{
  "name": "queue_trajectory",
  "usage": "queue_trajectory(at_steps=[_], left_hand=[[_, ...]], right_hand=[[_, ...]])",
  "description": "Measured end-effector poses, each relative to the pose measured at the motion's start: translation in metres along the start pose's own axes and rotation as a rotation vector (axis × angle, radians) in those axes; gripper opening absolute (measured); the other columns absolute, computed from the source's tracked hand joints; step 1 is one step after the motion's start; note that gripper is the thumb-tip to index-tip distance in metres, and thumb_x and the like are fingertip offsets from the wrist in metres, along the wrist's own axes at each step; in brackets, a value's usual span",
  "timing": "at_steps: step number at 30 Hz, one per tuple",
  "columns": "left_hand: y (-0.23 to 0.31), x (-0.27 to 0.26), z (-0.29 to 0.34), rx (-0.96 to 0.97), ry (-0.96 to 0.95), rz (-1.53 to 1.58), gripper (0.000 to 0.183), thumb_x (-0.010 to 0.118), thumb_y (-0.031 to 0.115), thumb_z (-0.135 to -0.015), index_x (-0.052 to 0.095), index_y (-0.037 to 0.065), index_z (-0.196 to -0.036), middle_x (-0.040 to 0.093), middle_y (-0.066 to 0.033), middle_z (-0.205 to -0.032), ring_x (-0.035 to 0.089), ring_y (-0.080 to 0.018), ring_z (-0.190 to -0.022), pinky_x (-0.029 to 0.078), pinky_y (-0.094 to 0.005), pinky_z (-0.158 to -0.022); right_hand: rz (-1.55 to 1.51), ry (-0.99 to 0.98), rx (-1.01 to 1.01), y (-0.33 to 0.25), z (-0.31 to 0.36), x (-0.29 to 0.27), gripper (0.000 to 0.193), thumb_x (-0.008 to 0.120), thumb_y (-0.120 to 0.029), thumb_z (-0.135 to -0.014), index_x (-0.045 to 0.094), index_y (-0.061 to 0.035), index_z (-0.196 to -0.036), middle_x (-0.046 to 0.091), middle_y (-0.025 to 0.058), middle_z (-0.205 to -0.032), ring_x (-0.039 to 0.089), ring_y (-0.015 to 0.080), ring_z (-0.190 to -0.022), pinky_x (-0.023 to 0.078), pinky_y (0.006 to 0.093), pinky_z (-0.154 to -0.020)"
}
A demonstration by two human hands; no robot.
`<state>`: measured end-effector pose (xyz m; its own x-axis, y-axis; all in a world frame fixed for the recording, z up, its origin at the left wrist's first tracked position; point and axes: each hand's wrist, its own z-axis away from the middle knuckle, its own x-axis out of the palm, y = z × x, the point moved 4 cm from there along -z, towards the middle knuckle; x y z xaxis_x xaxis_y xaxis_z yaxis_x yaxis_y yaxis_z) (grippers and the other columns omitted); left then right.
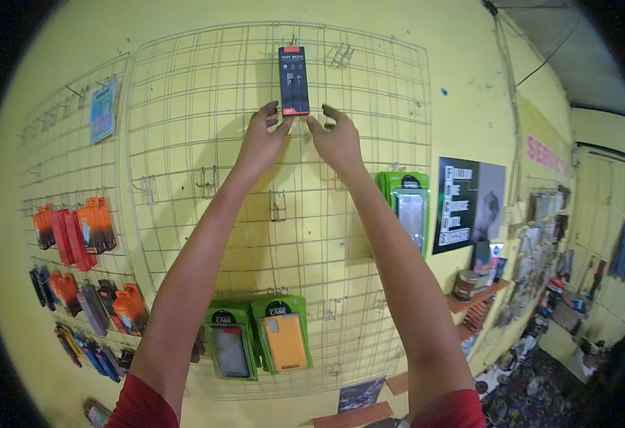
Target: The person repeatedly picks up small packaged items from a wall grid, turns them over to inspect the back, and places them back on the hooks. The person handles multiple different packages one at a time, adjusting their positions on the display.
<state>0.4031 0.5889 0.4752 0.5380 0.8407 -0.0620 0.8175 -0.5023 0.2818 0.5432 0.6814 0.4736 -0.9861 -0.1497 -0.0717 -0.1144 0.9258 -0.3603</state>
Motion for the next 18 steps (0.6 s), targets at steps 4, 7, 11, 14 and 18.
queue_trajectory(at_steps=[4, 7, 11, 14, 18], left_hand=[[-0.001, 0.01, -0.027, 0.007, -0.012, -0.043, 0.056, 0.066, 0.016, -0.093, 0.046, -0.006, -0.141, 0.06, -0.0232, -0.126, 0.067, -0.0347, -0.108, 0.054, -0.0394, -0.091], [0.005, 0.006, -0.03, 0.022, 0.009, -0.054, 0.056, 0.067, 0.014, -0.093, 0.047, -0.006, -0.141, 0.063, -0.0217, -0.124, 0.07, -0.0305, -0.098, 0.055, -0.0372, -0.086], [0.028, 0.0, -0.032, 0.034, -0.015, 0.017, 0.057, 0.068, 0.012, -0.092, 0.047, -0.004, -0.142, 0.064, -0.0192, -0.125, 0.071, -0.0229, -0.092, 0.056, -0.0325, -0.078], [0.041, -0.006, -0.029, 0.029, -0.01, -0.027, 0.057, 0.067, 0.01, -0.093, 0.046, -0.001, -0.145, 0.065, -0.0167, -0.121, 0.069, -0.0196, -0.088, 0.056, -0.0302, -0.074], [0.06, -0.012, -0.033, 0.047, -0.023, -0.074, 0.056, 0.066, 0.009, -0.094, 0.045, -0.001, -0.145, 0.065, -0.017, -0.122, 0.07, -0.0202, -0.091, 0.057, -0.0309, -0.076]], right_hand=[[-0.092, 0.021, -0.091, 0.018, -0.037, 0.011, 0.049, 0.071, -0.026, -0.091, 0.063, 0.0056, -0.128, 0.074, 0.0204, -0.105, 0.073, 0.0266, -0.09, 0.055, 0.0349, -0.079], [-0.157, -0.023, -0.086, 0.005, -0.043, 0.018, 0.042, 0.071, -0.02, -0.092, 0.066, 0.004, -0.125, 0.074, 0.0167, -0.101, 0.069, 0.0154, -0.079, 0.053, 0.0297, -0.071], [-0.401, -0.002, -0.06, 0.006, -0.048, 0.02, 0.047, 0.074, -0.016, -0.091, 0.062, 0.0067, -0.13, 0.072, 0.0153, -0.106, 0.068, 0.0146, -0.082, 0.054, 0.0277, -0.071], [-0.504, -0.036, -0.064, -0.004, -0.046, 0.016, 0.047, 0.073, -0.014, -0.091, 0.061, 0.006, -0.131, 0.071, 0.0153, -0.112, 0.068, 0.0164, -0.089, 0.055, 0.0281, -0.074], [-0.539, 0.018, -0.111, -0.014, -0.053, 0.011, 0.046, 0.073, -0.018, -0.088, 0.065, 0.0031, -0.128, 0.074, 0.0196, -0.105, 0.073, 0.0236, -0.089, 0.055, 0.0337, -0.078]])
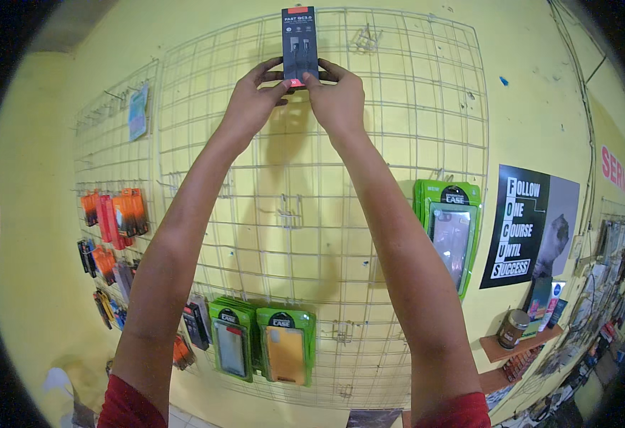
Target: The person repeatedly picks up small packaged items from a wall grid, turns them over to inspect the back, and places them back on the hooks. The person handles multiple different packages one at a time, adjusting their positions on the display.
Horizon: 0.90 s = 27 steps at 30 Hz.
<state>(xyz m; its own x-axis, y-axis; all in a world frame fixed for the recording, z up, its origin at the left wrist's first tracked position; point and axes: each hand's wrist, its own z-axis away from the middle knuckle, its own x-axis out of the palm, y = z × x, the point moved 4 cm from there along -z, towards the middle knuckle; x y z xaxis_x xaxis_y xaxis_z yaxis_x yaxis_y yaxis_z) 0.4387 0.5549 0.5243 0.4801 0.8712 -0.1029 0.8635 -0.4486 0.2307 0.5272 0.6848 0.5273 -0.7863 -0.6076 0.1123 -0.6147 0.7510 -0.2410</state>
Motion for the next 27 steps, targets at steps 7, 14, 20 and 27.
queue_trajectory(at_steps=[7, 14, 20, 27], left_hand=[[0.042, -0.041, 0.027, 0.036, -0.028, 0.008, 0.054, 0.062, 0.009, -0.097, 0.044, 0.003, -0.147, 0.063, -0.0156, -0.127, 0.067, -0.0195, -0.107, 0.054, -0.0313, -0.09], [0.057, -0.134, 0.183, -0.135, -0.023, 0.128, 0.056, 0.064, 0.003, -0.096, 0.042, 0.003, -0.147, 0.064, -0.0099, -0.119, 0.061, -0.0145, -0.109, 0.052, -0.0288, -0.09], [0.058, -0.23, 0.383, -0.545, 0.108, 0.028, 0.059, 0.065, -0.002, -0.093, 0.044, 0.006, -0.148, 0.06, -0.0082, -0.131, 0.058, -0.0149, -0.115, 0.05, -0.0299, -0.094], [0.076, -0.321, 0.547, -0.835, 0.306, 0.041, 0.058, 0.061, -0.007, -0.093, 0.044, 0.004, -0.147, 0.06, -0.0078, -0.128, 0.06, -0.016, -0.112, 0.051, -0.0301, -0.092]], right_hand=[[-0.259, -0.009, -0.028, -0.046, 0.032, 0.025, 0.047, 0.071, -0.012, -0.091, 0.06, 0.0028, -0.134, 0.073, 0.0166, -0.105, 0.07, 0.0175, -0.09, 0.055, 0.0288, -0.077], [-0.319, -0.23, 0.224, -0.09, 0.19, 0.073, 0.056, 0.069, -0.008, -0.094, 0.049, 0.0038, -0.144, 0.07, 0.0119, -0.11, 0.064, 0.0124, -0.099, 0.052, 0.026, -0.084], [-0.414, -0.387, 0.519, -0.101, 0.391, 0.151, 0.058, 0.063, 0.005, -0.094, 0.042, 0.005, -0.148, 0.064, 0.013, -0.126, 0.06, 0.0152, -0.114, 0.048, 0.0287, -0.1], [-0.649, -0.631, 0.807, -0.131, 0.553, 0.234, 0.059, 0.065, 0.007, -0.092, 0.044, 0.0029, -0.147, 0.063, 0.0133, -0.128, 0.062, 0.017, -0.114, 0.053, 0.0296, -0.095]])
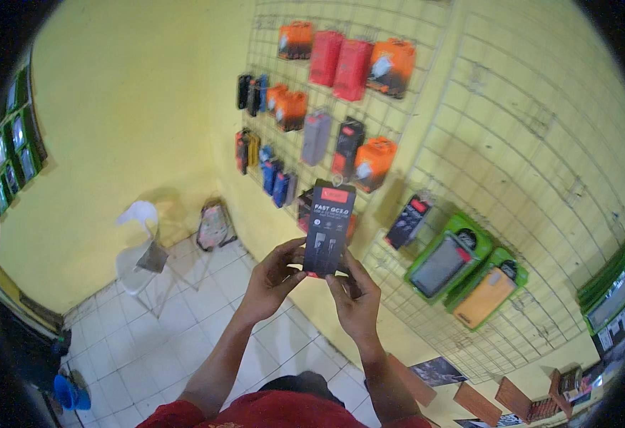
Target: The person repeatedly picks up small packaged items from a wall grid, turns them over to inspect the back, and places them back on the hooks. The person handles multiple different packages one at a time, adjusting their positions on the display.
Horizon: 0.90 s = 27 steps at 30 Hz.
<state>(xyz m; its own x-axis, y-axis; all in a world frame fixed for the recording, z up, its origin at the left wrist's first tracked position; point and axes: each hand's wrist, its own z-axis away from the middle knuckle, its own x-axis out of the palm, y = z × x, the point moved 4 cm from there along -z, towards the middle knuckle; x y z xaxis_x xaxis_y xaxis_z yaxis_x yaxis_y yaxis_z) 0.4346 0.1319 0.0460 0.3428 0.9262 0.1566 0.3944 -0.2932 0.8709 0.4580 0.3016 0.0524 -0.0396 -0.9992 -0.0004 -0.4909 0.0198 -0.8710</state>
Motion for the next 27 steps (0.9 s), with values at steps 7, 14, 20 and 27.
queue_trajectory(at_steps=[7, 14, 20, 27], left_hand=[[-0.043, -0.11, 0.016, -0.082, 0.164, -0.022, 0.058, 0.061, -0.009, -0.093, 0.044, 0.002, -0.148, 0.062, -0.0079, -0.119, 0.061, -0.0164, -0.11, 0.052, -0.0311, -0.09], [-0.06, -0.222, -0.068, -0.074, 0.153, -0.107, 0.058, 0.059, -0.01, -0.094, 0.042, 0.002, -0.148, 0.061, -0.0086, -0.123, 0.06, -0.0166, -0.112, 0.052, -0.0312, -0.092], [-0.076, -0.305, -0.165, -0.077, 0.101, -0.109, 0.057, 0.058, -0.011, -0.094, 0.044, 0.002, -0.147, 0.059, -0.0087, -0.127, 0.059, -0.0166, -0.113, 0.051, -0.0307, -0.094], [-0.111, -0.362, -0.269, -0.005, -0.006, 0.04, 0.056, 0.056, -0.013, -0.094, 0.043, 0.0, -0.148, 0.059, -0.0106, -0.129, 0.059, -0.0181, -0.117, 0.05, -0.0327, -0.099]], right_hand=[[0.008, -0.128, 0.11, 0.077, -0.027, 0.097, 0.057, 0.064, 0.008, -0.091, 0.047, 0.0021, -0.146, 0.063, 0.0164, -0.126, 0.065, 0.0196, -0.113, 0.056, 0.0298, -0.09], [-0.002, -0.091, 0.086, 0.136, -0.12, 0.183, 0.054, 0.06, 0.006, -0.095, 0.043, 0.0065, -0.146, 0.061, 0.0154, -0.13, 0.062, 0.02, -0.116, 0.052, 0.0317, -0.097], [0.014, 0.022, 0.02, 0.171, -0.213, 0.241, 0.056, 0.061, 0.006, -0.095, 0.043, 0.0022, -0.148, 0.058, 0.0175, -0.135, 0.06, 0.0202, -0.119, 0.053, 0.0305, -0.096], [0.205, 0.189, 0.003, 0.195, -0.307, 0.273, 0.057, 0.066, 0.007, -0.091, 0.05, -0.0005, -0.145, 0.061, 0.0125, -0.123, 0.065, 0.0173, -0.106, 0.056, 0.0281, -0.083]])
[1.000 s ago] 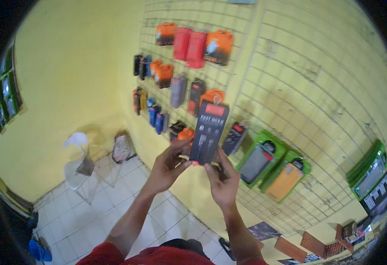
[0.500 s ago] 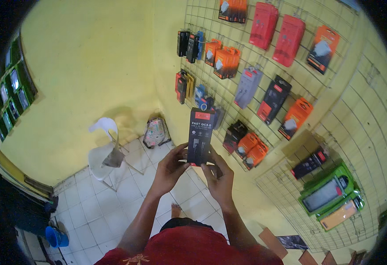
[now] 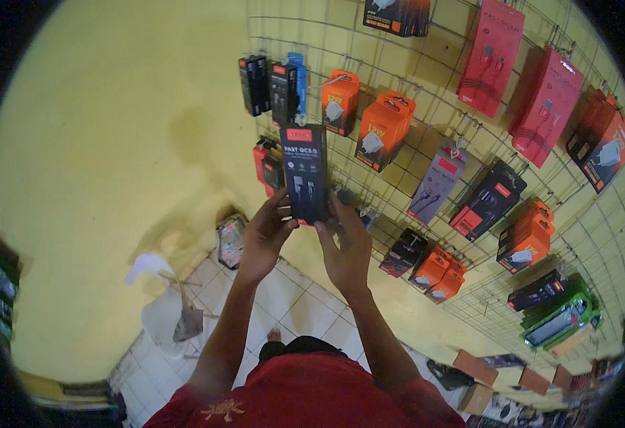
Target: The person repeatedly picks up small packaged items from a wall grid, turns them over to inspect the back, and places them back on the hooks. The person handles multiple different packages one at a time, adjusting their positions on the display.
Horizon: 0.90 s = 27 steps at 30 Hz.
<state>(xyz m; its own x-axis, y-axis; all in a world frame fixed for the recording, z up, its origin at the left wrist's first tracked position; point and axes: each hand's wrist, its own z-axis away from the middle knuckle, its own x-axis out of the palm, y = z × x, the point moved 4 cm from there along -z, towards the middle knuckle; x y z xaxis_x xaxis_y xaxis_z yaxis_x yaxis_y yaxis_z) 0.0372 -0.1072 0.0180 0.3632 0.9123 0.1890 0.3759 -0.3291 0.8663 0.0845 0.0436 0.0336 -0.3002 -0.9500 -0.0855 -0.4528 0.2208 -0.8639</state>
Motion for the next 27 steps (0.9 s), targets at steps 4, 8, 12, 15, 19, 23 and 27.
queue_trajectory(at_steps=[4, 8, 12, 15, 19, 23, 27], left_hand=[[-0.025, -0.021, -0.053, 0.03, -0.115, 0.137, 0.057, 0.056, -0.011, -0.095, 0.04, 0.0, -0.149, 0.058, -0.0124, -0.132, 0.06, -0.0189, -0.118, 0.05, -0.0335, -0.1], [-0.046, -0.032, -0.087, -0.043, -0.207, 0.15, 0.057, 0.057, -0.01, -0.096, 0.04, 0.001, -0.149, 0.056, -0.0145, -0.136, 0.059, -0.0202, -0.12, 0.05, -0.0342, -0.102], [-0.065, -0.04, -0.105, -0.011, -0.33, 0.241, 0.058, 0.058, -0.009, -0.095, 0.04, 0.001, -0.149, 0.055, -0.0148, -0.138, 0.059, -0.0214, -0.121, 0.05, -0.035, -0.101], [-0.072, -0.044, -0.109, -0.02, -0.4, 0.291, 0.058, 0.058, -0.009, -0.095, 0.04, 0.002, -0.15, 0.055, -0.0149, -0.139, 0.059, -0.0217, -0.12, 0.052, -0.035, -0.1], [-0.07, -0.049, -0.114, -0.031, -0.451, 0.341, 0.059, 0.058, -0.009, -0.095, 0.039, 0.002, -0.15, 0.055, -0.0151, -0.139, 0.06, -0.0216, -0.12, 0.054, -0.0353, -0.099], [-0.067, -0.051, -0.12, -0.027, -0.475, 0.352, 0.058, 0.058, -0.008, -0.096, 0.039, 0.002, -0.15, 0.055, -0.0159, -0.138, 0.06, -0.0217, -0.12, 0.055, -0.0364, -0.099], [-0.07, -0.05, -0.125, -0.074, -0.502, 0.383, 0.057, 0.059, -0.006, -0.096, 0.04, 0.002, -0.15, 0.056, -0.0167, -0.137, 0.06, -0.0215, -0.119, 0.054, -0.0356, -0.099]], right_hand=[[0.021, 0.145, -0.011, 0.016, -0.033, 0.02, 0.056, 0.068, 0.004, -0.089, 0.051, -0.001, -0.143, 0.063, 0.0132, -0.116, 0.066, 0.0184, -0.101, 0.055, 0.0293, -0.082], [0.208, 0.253, -0.042, 0.022, -0.051, 0.032, 0.056, 0.066, 0.007, -0.09, 0.051, 0.0007, -0.143, 0.062, 0.0133, -0.119, 0.065, 0.0192, -0.105, 0.054, 0.0304, -0.088], [0.267, 0.311, 0.014, 0.027, -0.053, 0.044, 0.056, 0.061, 0.012, -0.092, 0.047, 0.0028, -0.145, 0.058, 0.0118, -0.128, 0.061, 0.0189, -0.117, 0.051, 0.03, -0.099], [0.262, 0.381, 0.069, 0.029, -0.049, 0.053, 0.056, 0.061, 0.013, -0.092, 0.047, 0.0029, -0.145, 0.058, 0.0116, -0.127, 0.059, 0.0188, -0.119, 0.051, 0.0304, -0.099], [0.254, 0.419, 0.056, 0.028, -0.05, 0.062, 0.056, 0.06, 0.013, -0.092, 0.047, 0.0034, -0.145, 0.058, 0.0114, -0.126, 0.058, 0.0184, -0.12, 0.05, 0.0308, -0.1], [0.233, 0.455, 0.074, 0.025, -0.052, 0.068, 0.055, 0.06, 0.013, -0.092, 0.047, 0.004, -0.145, 0.058, 0.0112, -0.127, 0.058, 0.018, -0.12, 0.05, 0.0304, -0.101], [0.187, 0.499, 0.065, 0.027, -0.054, 0.07, 0.055, 0.061, 0.012, -0.092, 0.047, 0.0043, -0.145, 0.058, 0.0112, -0.13, 0.058, 0.017, -0.119, 0.049, 0.0295, -0.1]])
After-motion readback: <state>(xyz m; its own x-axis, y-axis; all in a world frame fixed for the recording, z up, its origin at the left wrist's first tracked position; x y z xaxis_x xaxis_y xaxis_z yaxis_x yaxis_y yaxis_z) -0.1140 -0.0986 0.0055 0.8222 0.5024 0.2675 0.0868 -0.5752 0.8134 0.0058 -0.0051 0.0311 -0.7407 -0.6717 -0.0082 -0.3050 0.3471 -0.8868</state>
